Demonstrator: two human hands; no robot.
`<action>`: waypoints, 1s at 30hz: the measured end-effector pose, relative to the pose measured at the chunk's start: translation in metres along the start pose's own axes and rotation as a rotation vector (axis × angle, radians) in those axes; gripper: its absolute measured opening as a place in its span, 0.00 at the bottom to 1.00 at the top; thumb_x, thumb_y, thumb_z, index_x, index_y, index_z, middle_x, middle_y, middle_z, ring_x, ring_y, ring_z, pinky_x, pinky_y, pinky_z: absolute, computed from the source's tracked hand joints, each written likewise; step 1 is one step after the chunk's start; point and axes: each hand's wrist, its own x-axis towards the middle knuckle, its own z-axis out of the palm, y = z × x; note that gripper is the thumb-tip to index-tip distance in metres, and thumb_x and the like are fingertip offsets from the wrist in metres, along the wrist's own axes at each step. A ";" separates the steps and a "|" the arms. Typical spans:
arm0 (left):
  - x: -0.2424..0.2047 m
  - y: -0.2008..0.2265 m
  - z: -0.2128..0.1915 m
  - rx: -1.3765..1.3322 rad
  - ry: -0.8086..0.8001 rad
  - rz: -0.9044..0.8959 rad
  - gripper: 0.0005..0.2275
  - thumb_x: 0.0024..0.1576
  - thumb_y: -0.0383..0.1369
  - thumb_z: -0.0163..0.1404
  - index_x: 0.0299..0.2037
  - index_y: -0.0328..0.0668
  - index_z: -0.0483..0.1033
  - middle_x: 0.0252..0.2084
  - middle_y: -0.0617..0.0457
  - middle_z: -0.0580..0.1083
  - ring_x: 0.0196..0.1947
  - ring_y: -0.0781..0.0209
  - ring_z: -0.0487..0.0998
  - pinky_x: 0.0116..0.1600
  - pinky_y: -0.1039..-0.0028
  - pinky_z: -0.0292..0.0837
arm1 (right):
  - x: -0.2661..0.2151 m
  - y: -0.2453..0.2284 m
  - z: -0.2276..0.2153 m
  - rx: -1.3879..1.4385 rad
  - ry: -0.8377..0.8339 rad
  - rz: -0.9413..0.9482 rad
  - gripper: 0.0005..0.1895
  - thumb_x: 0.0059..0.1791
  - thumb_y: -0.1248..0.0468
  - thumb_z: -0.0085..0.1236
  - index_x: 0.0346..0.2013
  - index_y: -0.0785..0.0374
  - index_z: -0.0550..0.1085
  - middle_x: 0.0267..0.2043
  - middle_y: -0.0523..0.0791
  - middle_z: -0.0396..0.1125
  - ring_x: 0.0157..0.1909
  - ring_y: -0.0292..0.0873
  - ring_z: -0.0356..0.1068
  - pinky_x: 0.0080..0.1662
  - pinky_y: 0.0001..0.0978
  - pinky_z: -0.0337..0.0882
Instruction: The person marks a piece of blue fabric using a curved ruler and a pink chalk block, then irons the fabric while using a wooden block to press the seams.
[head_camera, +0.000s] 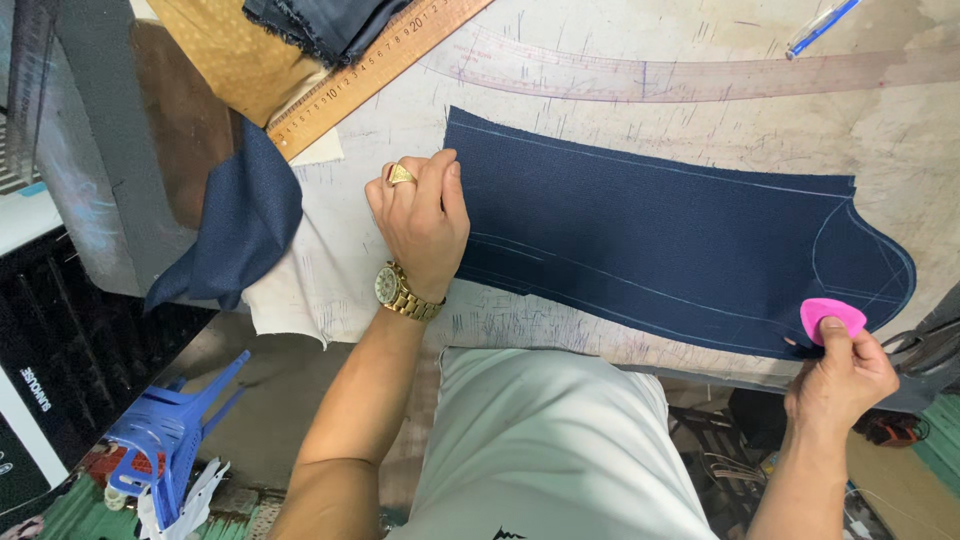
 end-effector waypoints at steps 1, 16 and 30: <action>0.000 0.000 0.000 -0.001 -0.001 0.003 0.06 0.70 0.29 0.51 0.48 0.42 0.82 0.33 0.53 0.72 0.35 0.52 0.70 0.44 0.60 0.60 | 0.002 0.005 -0.002 0.001 0.003 0.002 0.05 0.58 0.66 0.66 0.46 0.63 0.84 0.32 0.37 0.69 0.32 0.31 0.68 0.35 0.26 0.83; 0.001 0.001 -0.002 -0.012 -0.008 0.019 0.04 0.69 0.26 0.53 0.49 0.42 0.81 0.36 0.53 0.73 0.36 0.53 0.73 0.45 0.60 0.61 | 0.015 0.007 -0.007 -0.083 0.013 0.026 0.05 0.57 0.61 0.69 0.38 0.54 0.79 0.30 0.32 0.61 0.32 0.26 0.58 0.31 0.23 0.52; 0.000 0.001 -0.002 0.010 -0.038 0.042 0.05 0.69 0.27 0.55 0.51 0.44 0.81 0.38 0.52 0.74 0.37 0.51 0.73 0.45 0.59 0.59 | 0.042 -0.021 0.013 -0.076 0.009 -0.007 0.02 0.56 0.66 0.67 0.44 0.58 0.84 0.33 0.28 0.65 0.36 0.23 0.63 0.41 0.17 0.64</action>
